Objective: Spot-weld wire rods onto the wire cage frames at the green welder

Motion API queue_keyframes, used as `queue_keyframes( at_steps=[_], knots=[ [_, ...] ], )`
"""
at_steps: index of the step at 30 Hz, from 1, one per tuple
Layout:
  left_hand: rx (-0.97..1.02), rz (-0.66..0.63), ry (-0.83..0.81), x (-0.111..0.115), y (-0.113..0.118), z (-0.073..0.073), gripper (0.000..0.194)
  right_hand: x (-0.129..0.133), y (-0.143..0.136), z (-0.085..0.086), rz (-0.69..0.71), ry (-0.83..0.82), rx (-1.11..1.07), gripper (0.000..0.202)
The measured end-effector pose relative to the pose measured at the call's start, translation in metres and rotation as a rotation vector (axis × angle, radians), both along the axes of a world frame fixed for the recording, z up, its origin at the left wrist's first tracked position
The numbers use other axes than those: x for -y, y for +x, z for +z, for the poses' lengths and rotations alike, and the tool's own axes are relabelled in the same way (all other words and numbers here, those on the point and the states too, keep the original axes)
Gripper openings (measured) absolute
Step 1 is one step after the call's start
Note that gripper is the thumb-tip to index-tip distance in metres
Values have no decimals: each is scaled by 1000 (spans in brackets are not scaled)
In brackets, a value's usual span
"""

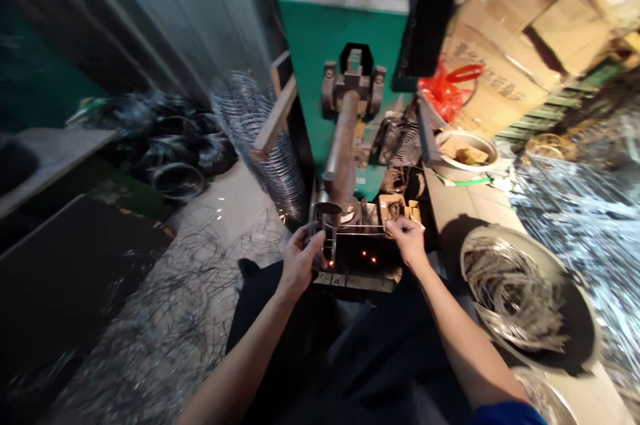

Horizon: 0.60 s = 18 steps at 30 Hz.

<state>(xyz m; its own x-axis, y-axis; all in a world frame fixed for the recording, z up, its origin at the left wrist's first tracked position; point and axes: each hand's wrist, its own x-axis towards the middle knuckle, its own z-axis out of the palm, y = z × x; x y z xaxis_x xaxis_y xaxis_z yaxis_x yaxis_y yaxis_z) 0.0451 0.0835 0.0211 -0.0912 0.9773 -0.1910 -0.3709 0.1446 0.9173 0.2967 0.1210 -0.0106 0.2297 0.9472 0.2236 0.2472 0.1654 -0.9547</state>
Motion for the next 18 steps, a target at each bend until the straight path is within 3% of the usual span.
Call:
queue_keyframes(
  at_steps=[3,6,9,12,15,18],
  knots=[
    [-44,29,-12,1,-1,1,53,7,7,8,26,33,166,44],
    [-35,57,-10,-4,2,0,47,14,56,1,-42,-57,474,32],
    [-48,67,-2,-6,6,0,39,43,133,-18,-242,-514,857,29],
    [-81,83,-23,-4,9,4,38,84,193,-45,-382,-844,953,27],
    [-94,113,-44,-1,11,9,40,118,220,-73,-466,-994,980,38],
    [-115,131,-58,-1,14,14,41,134,226,-94,-501,-1053,1023,38]
  ],
)
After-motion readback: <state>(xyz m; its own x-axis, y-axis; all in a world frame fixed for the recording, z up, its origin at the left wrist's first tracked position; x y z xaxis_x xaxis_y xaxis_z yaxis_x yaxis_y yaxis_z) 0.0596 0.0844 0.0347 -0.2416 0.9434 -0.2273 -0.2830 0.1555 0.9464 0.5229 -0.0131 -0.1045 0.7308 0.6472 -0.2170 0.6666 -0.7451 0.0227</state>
